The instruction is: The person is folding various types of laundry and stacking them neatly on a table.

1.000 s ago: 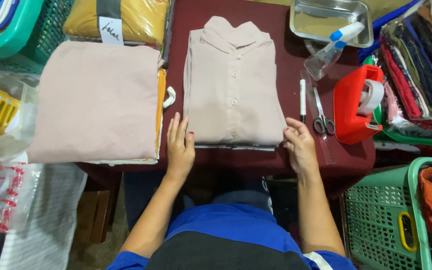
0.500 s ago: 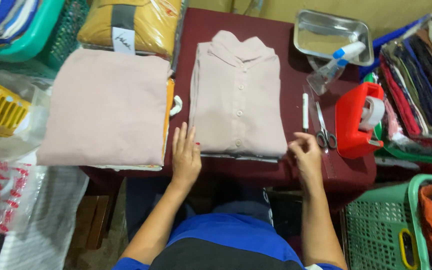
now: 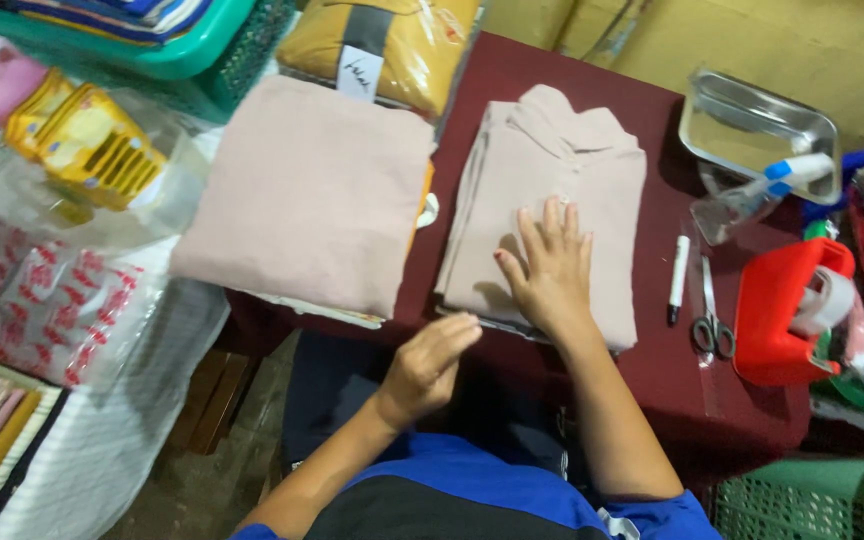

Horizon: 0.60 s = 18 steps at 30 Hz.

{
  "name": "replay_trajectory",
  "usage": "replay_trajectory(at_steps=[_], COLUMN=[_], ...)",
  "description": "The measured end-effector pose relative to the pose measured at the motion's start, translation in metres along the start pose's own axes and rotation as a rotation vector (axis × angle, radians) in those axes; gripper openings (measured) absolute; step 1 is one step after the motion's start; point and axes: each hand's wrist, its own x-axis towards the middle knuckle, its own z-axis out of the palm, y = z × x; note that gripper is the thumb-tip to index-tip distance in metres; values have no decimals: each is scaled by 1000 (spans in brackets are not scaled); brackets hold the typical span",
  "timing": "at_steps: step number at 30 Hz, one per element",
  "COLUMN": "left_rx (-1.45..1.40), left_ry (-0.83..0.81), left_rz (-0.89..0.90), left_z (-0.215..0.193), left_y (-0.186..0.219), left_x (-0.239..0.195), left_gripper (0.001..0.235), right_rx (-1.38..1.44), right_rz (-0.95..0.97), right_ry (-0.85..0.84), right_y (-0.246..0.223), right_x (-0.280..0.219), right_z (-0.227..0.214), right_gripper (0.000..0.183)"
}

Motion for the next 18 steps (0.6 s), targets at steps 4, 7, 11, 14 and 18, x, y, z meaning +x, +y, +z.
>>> replay_trajectory(at_steps=[4, 7, 11, 14, 18], left_rx=[-66, -139, -207, -150, -57], left_ry=[-34, -40, 4, 89, 392], left_rz=[-35, -1, -91, -189, -273], left_z=[-7, -22, -54, -82, -124], left_y=[-6, 1, 11, 10, 6], left_x=[-13, -13, -14, -24, -47], left_gripper=[41, 38, 35, 36, 25], right_rx=[-45, -75, -49, 24, 117], right_rz=[1, 14, -3, -98, -286], right_ry=[-119, -141, -96, 23, 137], right_y=[0, -2, -14, -39, -111], right_x=[2, 3, 14, 29, 56], right_z=[25, 20, 1, -12, -40], right_gripper=[70, 67, 64, 59, 50])
